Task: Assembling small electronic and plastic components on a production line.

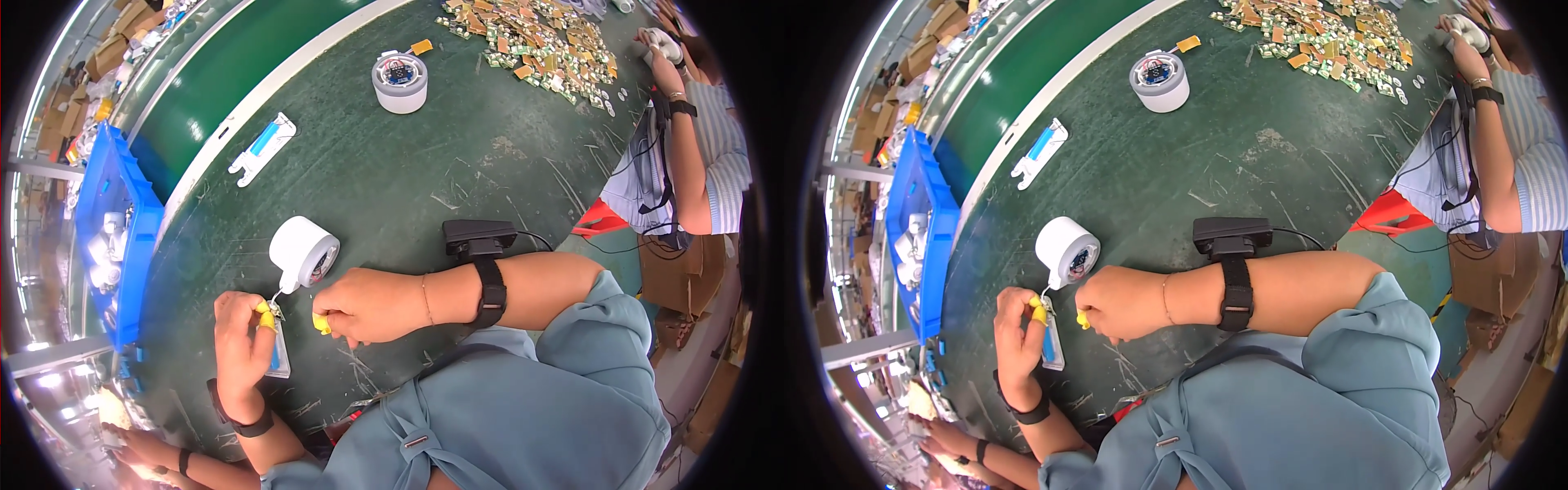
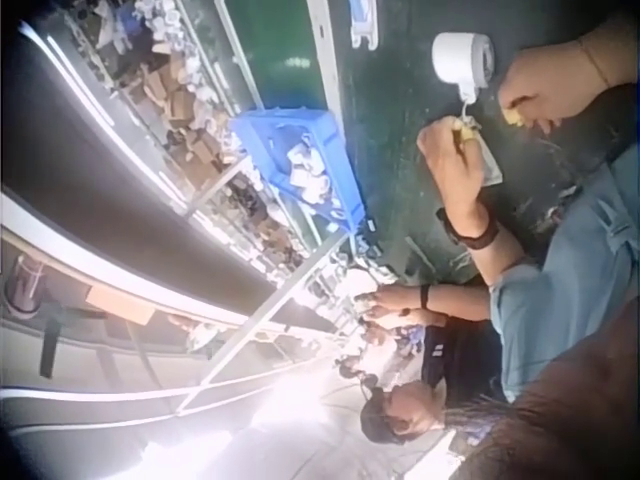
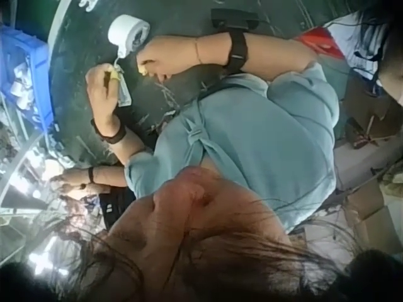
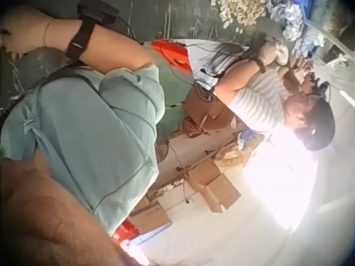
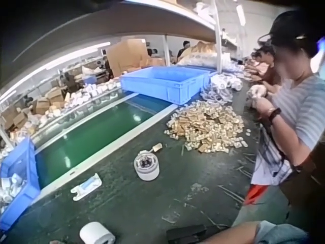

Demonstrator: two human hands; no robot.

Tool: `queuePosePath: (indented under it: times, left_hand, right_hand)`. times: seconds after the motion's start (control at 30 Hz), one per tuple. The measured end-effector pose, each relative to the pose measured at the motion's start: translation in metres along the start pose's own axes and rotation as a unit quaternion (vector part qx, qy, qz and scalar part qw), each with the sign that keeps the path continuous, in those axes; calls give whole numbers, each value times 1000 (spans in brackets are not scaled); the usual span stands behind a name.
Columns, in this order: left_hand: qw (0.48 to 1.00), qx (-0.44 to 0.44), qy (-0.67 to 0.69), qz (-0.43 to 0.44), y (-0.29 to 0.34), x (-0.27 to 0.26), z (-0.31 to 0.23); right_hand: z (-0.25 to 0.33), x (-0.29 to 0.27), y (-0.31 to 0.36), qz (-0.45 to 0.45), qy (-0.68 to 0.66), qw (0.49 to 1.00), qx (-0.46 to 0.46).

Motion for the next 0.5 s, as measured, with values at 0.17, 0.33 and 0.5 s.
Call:
queuePosePath:
  times: [0.17,0.33,0.5]
  left_hand:
    - [1000,-2,16,2,0,0,0]
    - [996,24,90,0,-3,2,-13]
    - [991,78,112,-4,-4,6,-36]
  right_hand:
    - [-2,4,1,42,26,998,39]
    - [1,2,1,40,57,997,29]
    - [9,2,5,8,44,999,8]
Point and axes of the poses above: each hand's wrist, its own y-axis away from the middle knuckle, its own x-axis out of the palm, z = x × y, the point moved 9 cm from there along -y, towards the middle knuckle, and after that the axes turned 14 degrees about -y, right-handed, at the moved point
